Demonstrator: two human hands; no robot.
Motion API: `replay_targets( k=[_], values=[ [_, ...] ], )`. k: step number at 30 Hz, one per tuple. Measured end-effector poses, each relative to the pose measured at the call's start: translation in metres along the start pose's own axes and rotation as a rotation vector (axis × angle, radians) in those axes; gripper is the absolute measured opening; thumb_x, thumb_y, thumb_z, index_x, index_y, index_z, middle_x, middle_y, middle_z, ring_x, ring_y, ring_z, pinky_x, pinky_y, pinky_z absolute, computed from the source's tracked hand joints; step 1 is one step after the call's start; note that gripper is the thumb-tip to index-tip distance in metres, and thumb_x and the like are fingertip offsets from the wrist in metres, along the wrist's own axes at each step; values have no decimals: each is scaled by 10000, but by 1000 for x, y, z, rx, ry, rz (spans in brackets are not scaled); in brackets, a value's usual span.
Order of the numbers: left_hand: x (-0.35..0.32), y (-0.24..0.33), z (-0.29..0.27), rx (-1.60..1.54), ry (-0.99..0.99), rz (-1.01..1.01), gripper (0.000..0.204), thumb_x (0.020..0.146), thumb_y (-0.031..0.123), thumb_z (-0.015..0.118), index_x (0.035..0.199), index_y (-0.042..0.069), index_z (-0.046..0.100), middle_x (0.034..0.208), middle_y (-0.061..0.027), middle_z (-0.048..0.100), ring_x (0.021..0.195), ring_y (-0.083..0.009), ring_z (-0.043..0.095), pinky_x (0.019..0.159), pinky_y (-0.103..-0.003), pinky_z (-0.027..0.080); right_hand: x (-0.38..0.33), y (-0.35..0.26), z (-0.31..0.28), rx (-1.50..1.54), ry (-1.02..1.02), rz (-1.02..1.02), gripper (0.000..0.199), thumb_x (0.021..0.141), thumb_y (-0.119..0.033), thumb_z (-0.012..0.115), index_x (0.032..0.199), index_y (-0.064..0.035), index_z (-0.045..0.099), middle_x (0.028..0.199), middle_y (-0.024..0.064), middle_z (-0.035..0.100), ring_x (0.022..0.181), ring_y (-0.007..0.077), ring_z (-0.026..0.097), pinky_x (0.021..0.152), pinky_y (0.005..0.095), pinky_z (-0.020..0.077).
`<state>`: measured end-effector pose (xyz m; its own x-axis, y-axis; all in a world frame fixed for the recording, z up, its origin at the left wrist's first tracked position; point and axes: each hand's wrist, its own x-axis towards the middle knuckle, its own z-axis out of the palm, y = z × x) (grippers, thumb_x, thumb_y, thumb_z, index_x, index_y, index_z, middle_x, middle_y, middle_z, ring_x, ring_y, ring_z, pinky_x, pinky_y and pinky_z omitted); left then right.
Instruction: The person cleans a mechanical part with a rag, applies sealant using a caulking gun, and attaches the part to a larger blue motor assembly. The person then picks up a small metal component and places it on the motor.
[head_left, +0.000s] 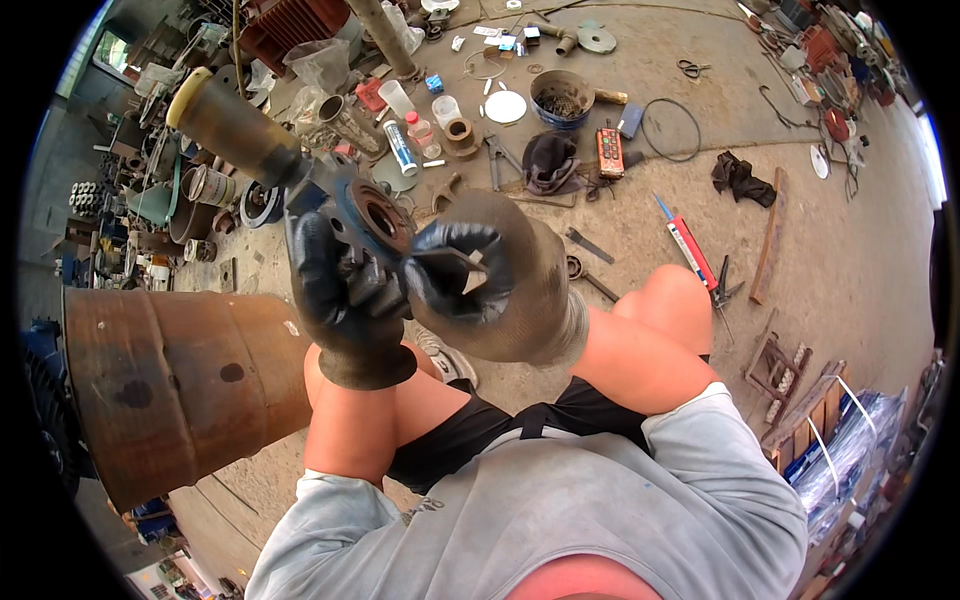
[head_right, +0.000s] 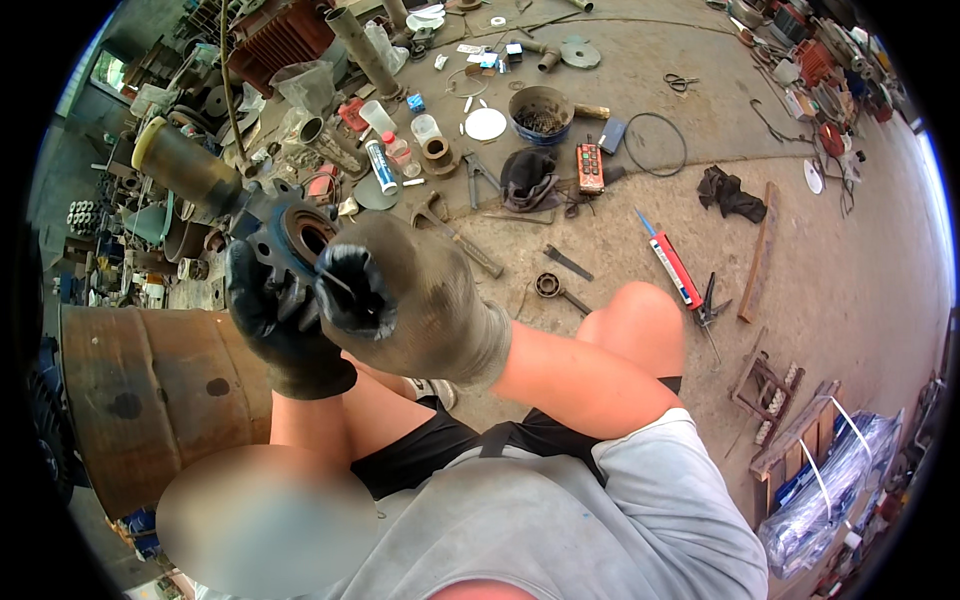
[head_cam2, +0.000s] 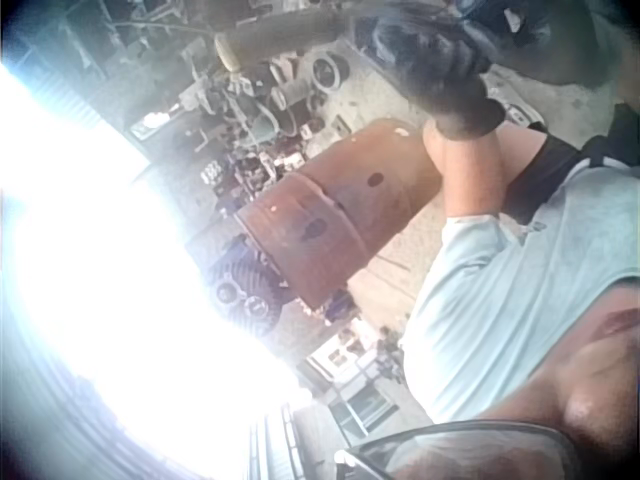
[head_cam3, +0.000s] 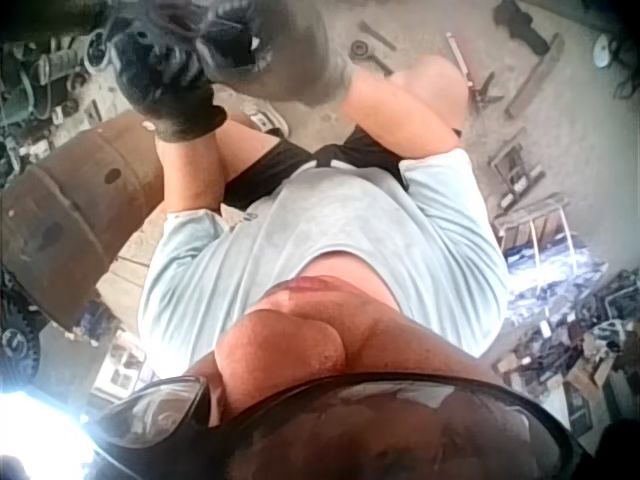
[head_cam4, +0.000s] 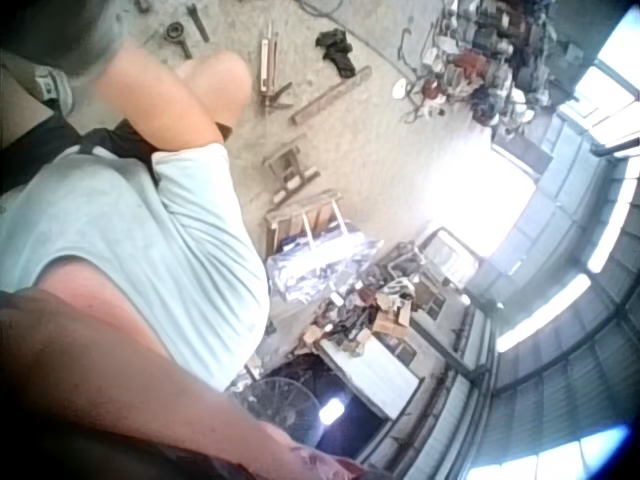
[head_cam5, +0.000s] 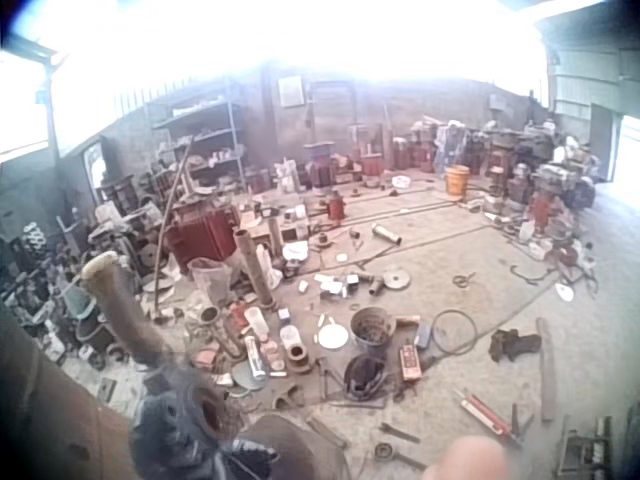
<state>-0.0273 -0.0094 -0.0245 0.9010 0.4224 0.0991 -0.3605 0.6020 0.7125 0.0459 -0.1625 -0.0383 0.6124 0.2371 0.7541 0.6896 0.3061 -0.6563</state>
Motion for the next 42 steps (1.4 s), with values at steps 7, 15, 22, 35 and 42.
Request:
replay_targets(
  k=[7,15,22,35,42],
  values=[
    [3,-16,-49,-6,-106,12,591,1158,450,481,1523,-8,561,1377,-198,717,1240,-333,720,1110,-481,575,8,2,4,1,24,65,460,827,-70,865,1212,-50,614,977,147,716,826,396,751,720,415,603],
    [7,2,7,-49,199,296,559,1159,403,450,1522,-14,527,1285,-174,714,1109,-290,726,940,-418,610,27,53,-68,-30,375,46,276,972,-84,843,1166,-53,649,951,18,742,787,89,687,723,264,579],
    [4,32,-50,175,306,247,577,1153,416,456,1540,-8,507,1323,-179,687,1148,-302,700,972,-436,583,-86,156,-372,-478,587,594,159,1021,-197,762,1013,-47,708,871,45,749,781,129,692,697,328,550],
    [-44,54,-124,463,559,210,614,1141,439,467,1571,2,471,1392,-188,638,1221,-323,652,1031,-469,533,-429,325,-307,-692,18,1649,396,989,-435,716,1177,-98,803,1126,166,823,1006,365,789,890,453,600],
    [-67,56,-153,491,688,226,635,1134,452,473,1589,8,452,1429,-192,611,1260,-335,626,1064,-487,506,-319,393,-209,-635,-285,1346,329,987,-348,743,1139,-61,794,970,150,797,853,254,764,771,410,606]
  ],
)
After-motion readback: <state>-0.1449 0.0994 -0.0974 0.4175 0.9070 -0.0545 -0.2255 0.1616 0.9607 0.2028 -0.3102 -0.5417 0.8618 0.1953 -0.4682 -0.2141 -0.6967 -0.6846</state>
